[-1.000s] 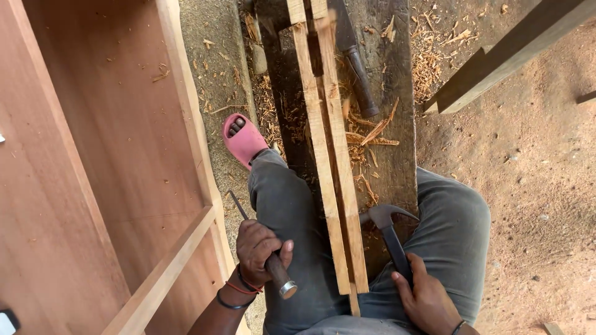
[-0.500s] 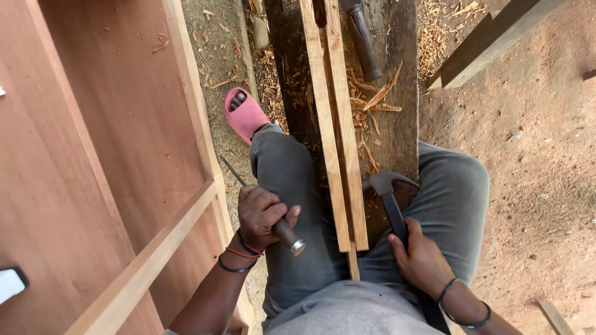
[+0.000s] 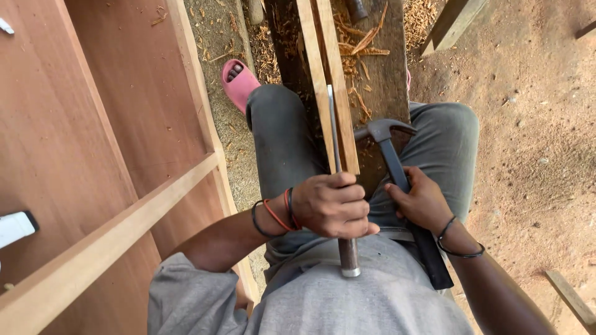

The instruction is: Using a chisel and hammer to shape or carve wood.

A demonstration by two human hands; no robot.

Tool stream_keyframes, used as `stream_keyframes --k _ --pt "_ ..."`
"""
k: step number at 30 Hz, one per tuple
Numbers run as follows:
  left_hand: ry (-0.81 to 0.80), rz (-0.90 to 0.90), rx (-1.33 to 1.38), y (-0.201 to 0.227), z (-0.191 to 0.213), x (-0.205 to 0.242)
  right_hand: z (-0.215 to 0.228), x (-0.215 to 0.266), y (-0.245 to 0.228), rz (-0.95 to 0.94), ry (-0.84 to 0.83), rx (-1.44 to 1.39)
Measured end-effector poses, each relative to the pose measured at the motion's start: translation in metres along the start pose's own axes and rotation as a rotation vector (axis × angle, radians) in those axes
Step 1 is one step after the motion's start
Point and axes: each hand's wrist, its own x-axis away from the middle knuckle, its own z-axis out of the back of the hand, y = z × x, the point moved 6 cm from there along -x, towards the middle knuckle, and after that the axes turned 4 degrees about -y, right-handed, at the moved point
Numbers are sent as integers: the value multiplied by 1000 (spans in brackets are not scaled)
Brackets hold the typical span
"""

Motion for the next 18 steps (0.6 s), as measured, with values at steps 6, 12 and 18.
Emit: stream_keyframes --k 6,12,18 --pt "-78 25 108 5 -20 8 25 44 15 244 155 -137" --pt "-7 52 200 7 -18 3 70 126 27 774 600 169" --pt "121 99 149 0 -18 2 83 127 52 941 350 -376"
